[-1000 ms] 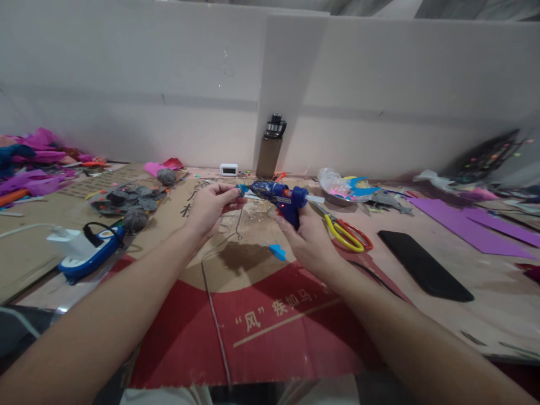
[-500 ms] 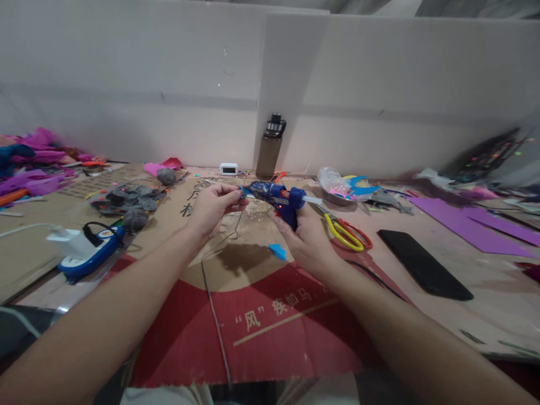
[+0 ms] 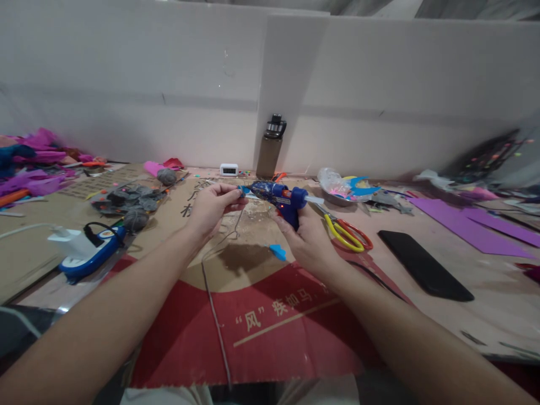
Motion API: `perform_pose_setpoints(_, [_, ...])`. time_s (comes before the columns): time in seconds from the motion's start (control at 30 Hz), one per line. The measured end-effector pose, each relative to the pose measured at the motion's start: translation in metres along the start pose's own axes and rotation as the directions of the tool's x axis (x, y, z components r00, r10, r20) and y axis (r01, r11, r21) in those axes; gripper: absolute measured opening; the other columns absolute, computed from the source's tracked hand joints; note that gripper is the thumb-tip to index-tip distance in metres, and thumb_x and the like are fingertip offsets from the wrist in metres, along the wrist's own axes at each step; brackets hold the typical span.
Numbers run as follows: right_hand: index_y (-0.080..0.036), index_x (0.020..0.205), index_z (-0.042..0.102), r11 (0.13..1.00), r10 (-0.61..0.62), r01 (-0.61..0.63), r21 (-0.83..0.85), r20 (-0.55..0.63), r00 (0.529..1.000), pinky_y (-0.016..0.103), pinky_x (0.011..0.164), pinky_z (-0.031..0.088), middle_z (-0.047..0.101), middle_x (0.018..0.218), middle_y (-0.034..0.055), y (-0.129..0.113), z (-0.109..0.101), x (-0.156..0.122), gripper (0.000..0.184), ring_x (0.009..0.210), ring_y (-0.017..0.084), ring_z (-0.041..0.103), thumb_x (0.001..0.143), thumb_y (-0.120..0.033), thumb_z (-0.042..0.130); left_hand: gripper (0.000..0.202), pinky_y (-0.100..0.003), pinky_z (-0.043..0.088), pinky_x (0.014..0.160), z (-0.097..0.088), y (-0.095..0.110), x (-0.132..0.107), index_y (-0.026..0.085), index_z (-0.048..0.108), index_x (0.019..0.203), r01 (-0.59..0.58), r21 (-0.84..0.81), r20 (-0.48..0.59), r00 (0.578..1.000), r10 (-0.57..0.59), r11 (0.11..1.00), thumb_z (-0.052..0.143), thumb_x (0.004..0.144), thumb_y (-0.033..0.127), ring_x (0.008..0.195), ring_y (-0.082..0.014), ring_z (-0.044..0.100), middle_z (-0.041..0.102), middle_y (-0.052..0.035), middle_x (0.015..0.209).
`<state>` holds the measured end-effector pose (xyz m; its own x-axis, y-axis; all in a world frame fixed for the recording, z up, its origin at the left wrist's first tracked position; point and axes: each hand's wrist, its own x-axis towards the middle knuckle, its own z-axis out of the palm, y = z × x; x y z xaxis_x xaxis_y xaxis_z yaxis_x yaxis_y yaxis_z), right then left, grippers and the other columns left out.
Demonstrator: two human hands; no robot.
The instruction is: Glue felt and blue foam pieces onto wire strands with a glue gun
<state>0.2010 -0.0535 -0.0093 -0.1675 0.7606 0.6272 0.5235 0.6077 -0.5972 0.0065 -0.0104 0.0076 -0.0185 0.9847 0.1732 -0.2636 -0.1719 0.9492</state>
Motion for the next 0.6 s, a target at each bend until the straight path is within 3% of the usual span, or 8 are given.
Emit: perform_pose_setpoints(0.6, [-0.017, 0.121, 0.051, 1.000, -0.004, 0.004, -0.031, -0.027, 1.000, 0.043, 0.093, 0.044, 0.064, 0.113, 0.0128, 0.0025, 0.0016, -0.0008, 0.035, 0.102, 0.026, 0.060, 0.089, -0.030, 0.052, 0.021, -0.027, 0.051, 0.067, -0.0025, 0.0009, -0.0003, 0.012, 0.060, 0.077, -0.017, 0.001, -0.008, 1.000, 0.018, 1.000, 0.076, 0.068, 0.024, 0.066, -0.0125, 0.066, 0.067, -0.0034, 0.073])
